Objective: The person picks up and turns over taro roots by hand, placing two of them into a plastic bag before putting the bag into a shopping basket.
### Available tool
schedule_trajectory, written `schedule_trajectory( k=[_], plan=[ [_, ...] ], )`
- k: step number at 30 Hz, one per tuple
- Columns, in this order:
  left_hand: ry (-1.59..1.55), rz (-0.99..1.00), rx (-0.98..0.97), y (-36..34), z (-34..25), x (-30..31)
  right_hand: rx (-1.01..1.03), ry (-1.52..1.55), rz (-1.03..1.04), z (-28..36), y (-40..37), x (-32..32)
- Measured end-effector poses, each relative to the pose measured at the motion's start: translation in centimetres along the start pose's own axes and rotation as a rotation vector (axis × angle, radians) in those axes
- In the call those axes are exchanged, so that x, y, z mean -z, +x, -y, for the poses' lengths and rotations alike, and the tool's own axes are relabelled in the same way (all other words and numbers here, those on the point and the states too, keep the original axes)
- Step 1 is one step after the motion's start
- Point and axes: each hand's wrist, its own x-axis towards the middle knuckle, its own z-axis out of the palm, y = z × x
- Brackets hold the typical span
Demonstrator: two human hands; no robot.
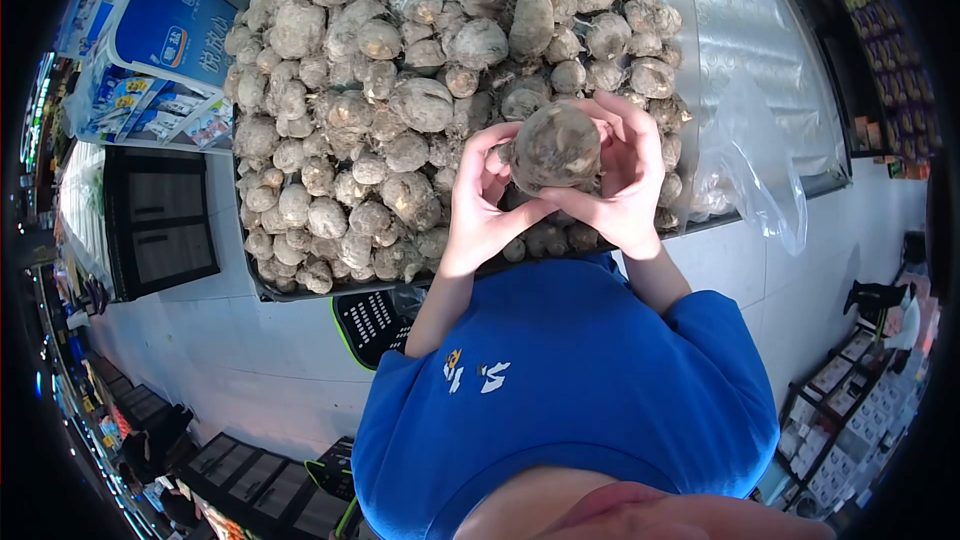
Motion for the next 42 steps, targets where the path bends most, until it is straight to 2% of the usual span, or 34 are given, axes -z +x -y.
schedule_trajectory(
  k=[2,3,5,6,7,9,11,13,14,21,24,27,29,31,33,35,39,41,42],
  plan=[
    [0.068,-0.188,-0.153,-0.1,0.4,-0.2,-0.139,0.267,-0.121,-0.1,-0.1,-0.2],
    [0.068,-0.188,-0.153,0.0,0.2,-0.2,-0.139,0.267,-0.121,0.1,0.1,-0.2],
    [0.277,-0.318,-0.376,0.4,-0.5,-0.4,-0.353,0.425,-0.142,0.6,0.6,-0.2],
    [0.358,-0.347,-0.409,0.4,-0.7,-0.3,-0.431,0.563,-0.118,0.3,0.5,-0.1],
    [0.357,-0.347,-0.409,0.5,-0.9,-0.3,-0.431,0.563,-0.118,0.0,0.3,-0.1],
    [0.534,-0.311,-0.537,0.8,-1.4,-0.3,-0.597,0.962,0.001,-1.0,-0.2,0.0],
    [0.529,-0.371,-0.533,0.9,-1.5,-1.0,-0.635,0.997,0.062,-3.2,-1.4,0.3],
    [0.641,-0.284,-0.577,1.1,-1.9,-1.5,-0.666,1.09,0.184,-4.9,-2.6,0.5],
    [0.634,-0.284,-0.564,1.0,-1.9,-1.7,-0.76,1.086,0.198,-4.0,-2.1,0.4],
    [0.673,-0.316,-0.529,0.8,-2.0,-2.0,-0.735,0.997,0.258,-4.4,-2.5,0.3],
    [0.715,-0.294,-0.446,0.6,-1.4,-1.2,-0.687,1.02,0.236,-3.9,-2.7,0.1],
    [0.681,-0.262,-0.327,0.8,-1.0,-0.6,-0.749,1.047,0.127,-3.2,-2.6,0.5],
    [0.803,-0.194,-0.305,1.4,-1.3,-0.8,-0.909,1.033,0.034,-1.8,-1.6,1.3],
    [0.59,-0.165,-0.201,1.4,-1.3,-1.7,-0.987,0.931,-0.033,-0.1,-1.0,2.1],
    [0.495,-0.114,-0.19,1.7,-0.8,-2.3,-1.0,0.88,-0.029,-0.3,-1.7,3.2],
    [0.44,-0.045,-0.118,1.6,0.0,-2.5,-1.003,0.859,-0.117,0.5,-2.2,3.9],
    [0.359,0.118,-0.058,2.8,0.9,-3.8,-0.798,0.649,-0.299,2.2,-3.5,5.9],
    [0.348,0.201,-0.107,3.8,1.5,-4.8,-0.489,0.312,-0.338,2.8,-4.4,6.8],
    [0.326,0.246,-0.06,4.3,1.3,-5.8,-0.377,0.281,-0.344,3.0,-4.7,7.6]
  ],
)
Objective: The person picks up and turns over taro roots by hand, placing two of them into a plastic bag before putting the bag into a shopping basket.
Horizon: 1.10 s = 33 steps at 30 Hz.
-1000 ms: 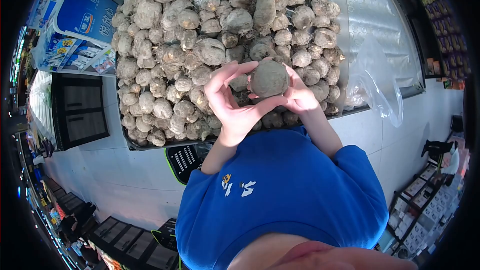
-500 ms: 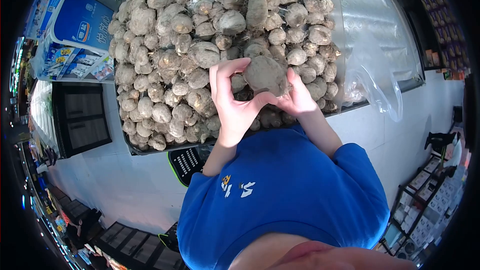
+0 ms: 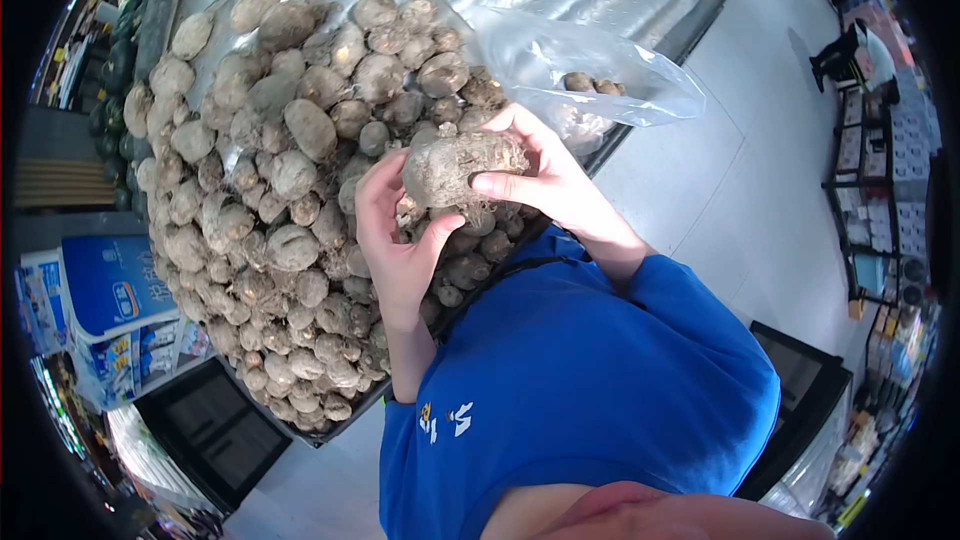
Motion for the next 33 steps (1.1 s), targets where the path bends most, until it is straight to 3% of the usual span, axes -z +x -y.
schedule_trajectory(
  k=[3,4,5,7,11,16,17,18,21,22,23,25,29,31,33],
  plan=[
    [-0.07,0.127,-0.055,3.3,-0.8,-2.5,0.169,-0.369,-0.132,3.4,-0.6,1.5],
    [0.12,0.166,-0.191,4.7,-0.5,-2.9,0.211,-0.442,-0.165,4.2,-0.5,2.3],
    [0.243,0.218,-0.166,6.0,-1.5,-3.5,0.299,-0.496,-0.203,4.8,-0.4,2.9],
    [0.366,0.307,-0.293,8.3,-1.9,-5.0,0.376,-0.724,-0.278,6.2,-0.2,4.0],
    [0.491,0.45,-0.367,10.7,-1.3,-7.4,0.473,-1.04,-0.361,6.9,-0.2,5.9],
    [0.462,0.569,-0.289,11.8,-1.0,-8.9,0.375,-0.85,-0.412,7.6,-0.8,7.5],
    [0.369,0.664,-0.134,12.4,-0.2,-9.0,0.367,-0.848,-0.418,7.5,-0.8,8.0],
    [0.276,0.753,0.021,13.0,0.7,-9.0,0.265,-0.875,-0.42,7.2,-0.7,8.6],
    [0.506,0.912,-0.083,14.8,3.4,-9.1,0.107,-0.925,-0.426,6.3,-0.1,9.9],
    [0.449,0.978,0.087,15.2,4.1,-9.3,0.003,-0.967,-0.431,6.1,0.3,10.3],
    [0.449,0.981,0.09,15.4,4.0,-9.7,-0.103,-1.008,-0.434,5.9,0.7,10.9],
    [0.639,0.994,0.013,16.1,3.7,-10.8,-0.065,-1.018,-0.429,4.7,1.2,12.7],
    [0.676,1.012,0.049,16.7,6.8,-12.9,-0.038,-1.073,-0.421,2.6,2.2,15.6],
    [1.016,1.011,-0.142,16.4,8.2,-13.9,-0.022,-1.087,-0.395,1.5,2.3,16.8],
    [1.029,0.988,-0.15,16.0,9.8,-14.2,-0.14,-1.1,-0.378,0.5,2.4,17.7]
  ],
)
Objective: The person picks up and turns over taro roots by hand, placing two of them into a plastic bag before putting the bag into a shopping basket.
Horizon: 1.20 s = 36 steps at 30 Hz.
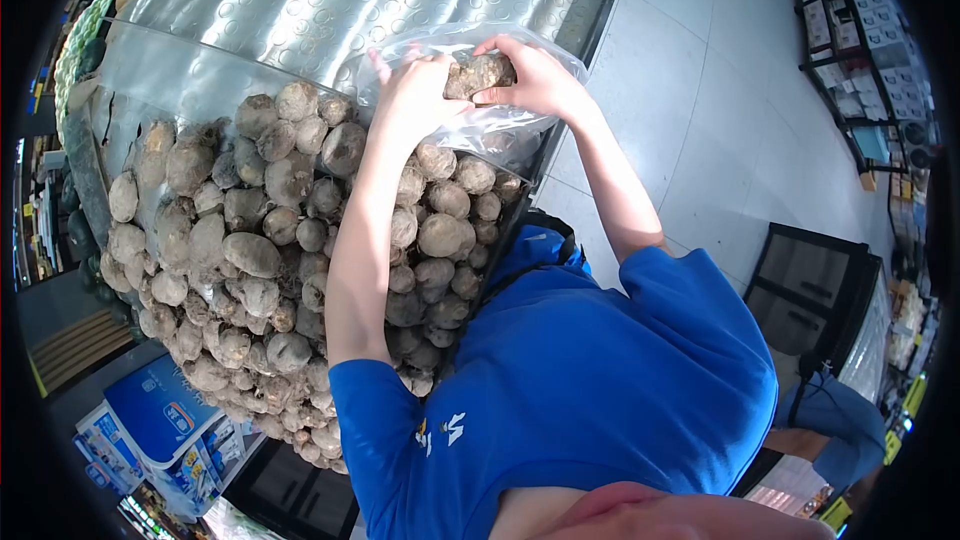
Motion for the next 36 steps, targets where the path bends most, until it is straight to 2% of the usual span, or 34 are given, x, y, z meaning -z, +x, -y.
schedule_trajectory(
  k=[7,9,10,12,16,17,18,19,21,22,24,26,27,28,29,30,31,32,33,35,36],
  plan=[
    [0.103,0.15,0.116,0.8,0.0,-1.1,0.038,-0.125,0.01,-1.4,0.7,-1.3],
    [0.104,0.186,0.224,0.8,0.0,-1.3,0.056,-0.145,0.008,-1.2,0.8,-1.5],
    [0.104,0.181,0.23,0.6,0.0,-1.2,0.006,-0.179,0.007,-1.1,1.0,-1.8],
    [0.394,0.165,0.26,-0.1,-0.1,-0.7,-0.036,-0.216,0.008,-0.9,1.1,-2.5],
    [0.436,0.105,0.336,-1.3,-0.7,1.4,-0.081,-0.403,-0.006,0.0,1.2,-3.0],
    [0.356,-0.032,0.284,-2.1,-0.8,1.7,-0.075,-0.439,-0.012,0.2,1.0,-2.8],
    [0.359,-0.038,0.294,-2.5,-0.6,1.9,-0.07,-0.476,-0.018,0.4,0.8,-2.4],
    [0.321,-0.057,0.229,-2.9,-0.5,2.0,-0.143,-0.41,0.05,0.7,0.6,-1.6],
    [0.203,-0.12,0.089,-3.7,-0.2,1.7,-0.127,-0.467,-0.007,0.1,0.2,-1.0],
    [0.207,-0.132,0.097,-3.7,0.2,1.4,-0.082,-0.501,-0.036,0.0,-0.2,-0.6],
    [-0.099,0.002,0.041,-3.5,0.4,1.3,-0.118,-0.483,0.032,1.5,-0.3,0.9],
    [-0.067,-0.069,0.037,-3.4,-0.2,1.2,-0.25,-0.485,0.062,1.7,-0.1,1.6],
    [-0.129,-0.059,0.079,-3.2,-0.4,1.4,-0.132,-0.547,-0.053,0.8,-0.1,1.5],
    [-0.192,-0.047,0.118,-3.2,-0.5,1.5,-0.125,-0.549,-0.056,0.5,0.0,1.6],
    [-0.076,-0.158,0.079,-3.2,-0.5,1.2,-0.1,-0.621,-0.089,0.5,0.1,1.7],
    [-0.075,-0.163,0.079,-3.3,-0.4,1.0,-0.076,-0.693,-0.122,0.4,0.1,1.8],
    [-0.096,-0.263,0.095,-3.3,-0.3,0.9,-0.097,-0.736,-0.102,0.2,0.1,1.8],
    [-0.118,-0.362,0.11,-3.4,-0.4,0.9,-0.096,-0.738,-0.104,1.0,-0.2,2.0],
    [-0.094,-0.423,0.047,-4.0,-0.5,1.4,-0.104,-0.694,-0.163,2.4,-0.8,2.2],
    [-0.156,-0.426,0.042,-4.8,-0.8,2.8,-0.111,-0.65,-0.219,3.9,-1.7,2.8],
    [-0.216,-0.43,0.035,-5.1,-0.9,3.5,-0.037,-0.677,-0.284,4.2,-1.9,3.2]
  ],
)
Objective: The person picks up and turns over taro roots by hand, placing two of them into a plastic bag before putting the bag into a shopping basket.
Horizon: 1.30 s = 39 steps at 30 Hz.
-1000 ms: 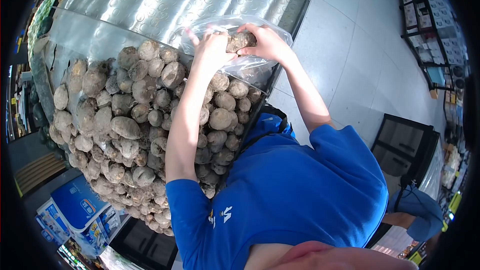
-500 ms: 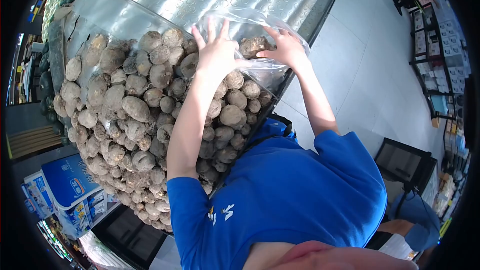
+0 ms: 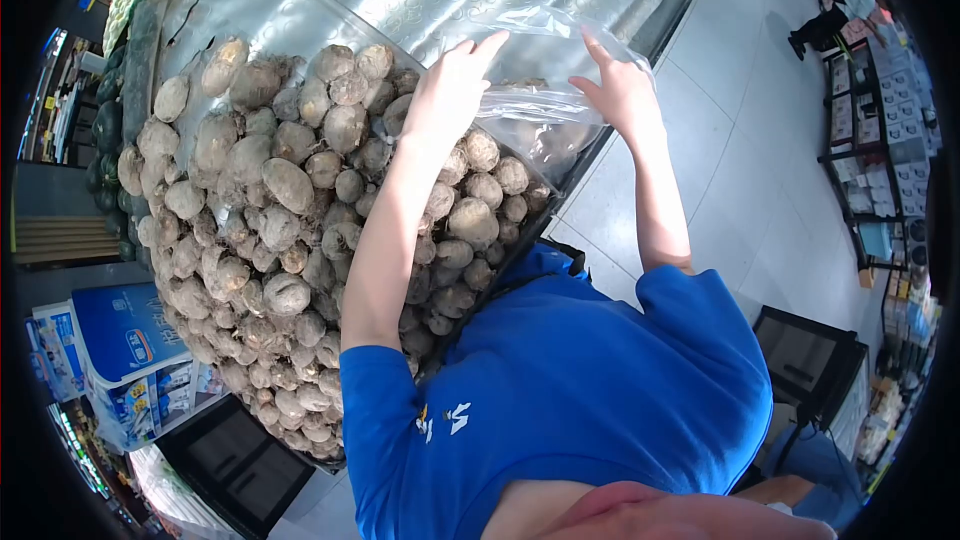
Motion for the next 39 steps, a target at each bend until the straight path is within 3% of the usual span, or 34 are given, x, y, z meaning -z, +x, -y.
schedule_trajectory(
  k=[1,4,5,9,10,13,14,16,17,18,19,20,22,24,26,27,28,29,30,32,33,34,36,38,39],
  plan=[
    [-0.007,-0.038,-0.031,-0.2,0.0,0.6,0.049,-0.017,-0.085,0.0,-0.1,0.6],
    [-0.079,-0.123,-0.067,-0.6,-1.5,3.4,0.058,0.024,-0.046,0.1,-0.5,3.8],
    [-0.054,-0.217,-0.127,-0.7,-1.4,3.4,0.159,0.126,-0.17,-0.2,-0.3,3.9],
    [-0.055,-0.247,-0.06,-1.7,-2.2,4.5,0.031,0.353,-0.087,-0.7,-1.1,6.3],
    [-0.123,-0.171,-0.022,-2.1,-2.4,5.0,0.032,0.353,-0.088,-1.0,-1.3,6.4],
    [-0.101,-0.05,-0.018,-3.0,-2.1,6.4,0.31,0.22,-0.5,-2.8,-1.1,6.0],
    [-0.012,-0.001,-0.049,-3.3,-1.8,6.7,0.313,0.221,-0.499,-3.3,-1.1,5.8],
    [0.112,0.016,-0.041,-3.5,-1.4,7.1,0.244,0.589,-0.689,-4.1,-1.2,5.0],
    [0.141,-0.039,-0.02,-3.4,-1.0,7.2,0.233,0.961,-0.621,-5.2,-1.1,3.8],
    [0.17,-0.095,0.0,-3.3,-0.7,7.3,0.238,0.963,-0.619,-6.1,-1.3,2.4],
    [0.24,-0.258,-0.093,-3.5,-0.7,7.2,0.159,1.077,-0.388,-7.1,-1.5,0.9],
    [0.242,-0.262,-0.093,-3.7,-0.9,7.0,0.078,1.178,-0.152,-7.6,-1.6,-0.7],
    [-0.087,-0.602,-0.001,-4.0,-1.5,6.3,0.248,0.94,-0.07,-7.9,-1.3,-4.4],
    [-0.175,-0.571,0.009,-4.9,0.3,4.4,0.204,0.877,-0.059,-7.1,-1.4,-5.8],
    [-0.604,-0.306,0.293,-6.4,1.2,2.5,0.152,0.817,-0.047,-7.5,-0.9,-7.4],
    [-0.751,-0.132,0.321,-6.5,1.7,1.8,0.074,0.967,0.02,-8.2,0.4,-8.2],
    [-0.819,-0.086,0.323,-6.5,2.1,0.1,-0.003,1.115,0.088,-8.8,1.0,-9.0],
    [-0.705,-0.017,0.221,-6.3,1.9,-0.9,-0.041,1.296,-0.056,-6.6,0.6,-8.2],
    [-0.59,0.049,0.118,-5.8,1.6,-1.9,-0.036,1.296,-0.052,-5.5,0.3,-8.6],
    [-0.716,0.069,0.178,-4.6,1.5,-4.8,-0.021,1.409,-0.061,-3.8,-0.2,-9.3],
    [-0.454,-0.118,-0.045,-3.7,0.8,-6.0,0.045,1.408,-0.077,-2.4,-0.9,-9.0],
    [-0.453,-0.124,-0.046,-3.0,0.3,-6.8,0.033,1.429,0.054,-3.3,-1.3,-10.6],
    [-1.005,0.04,0.208,-1.6,-0.7,-7.5,0.067,1.64,0.092,-1.8,-2.7,-11.2],
    [-1.02,0.012,0.222,-1.0,0.2,-9.1,0.24,1.574,0.078,-0.8,-4.5,-10.9],
    [-0.82,0.012,0.134,-0.9,0.4,-9.4,0.259,1.304,-0.019,-0.7,-4.9,-11.0]
  ],
)
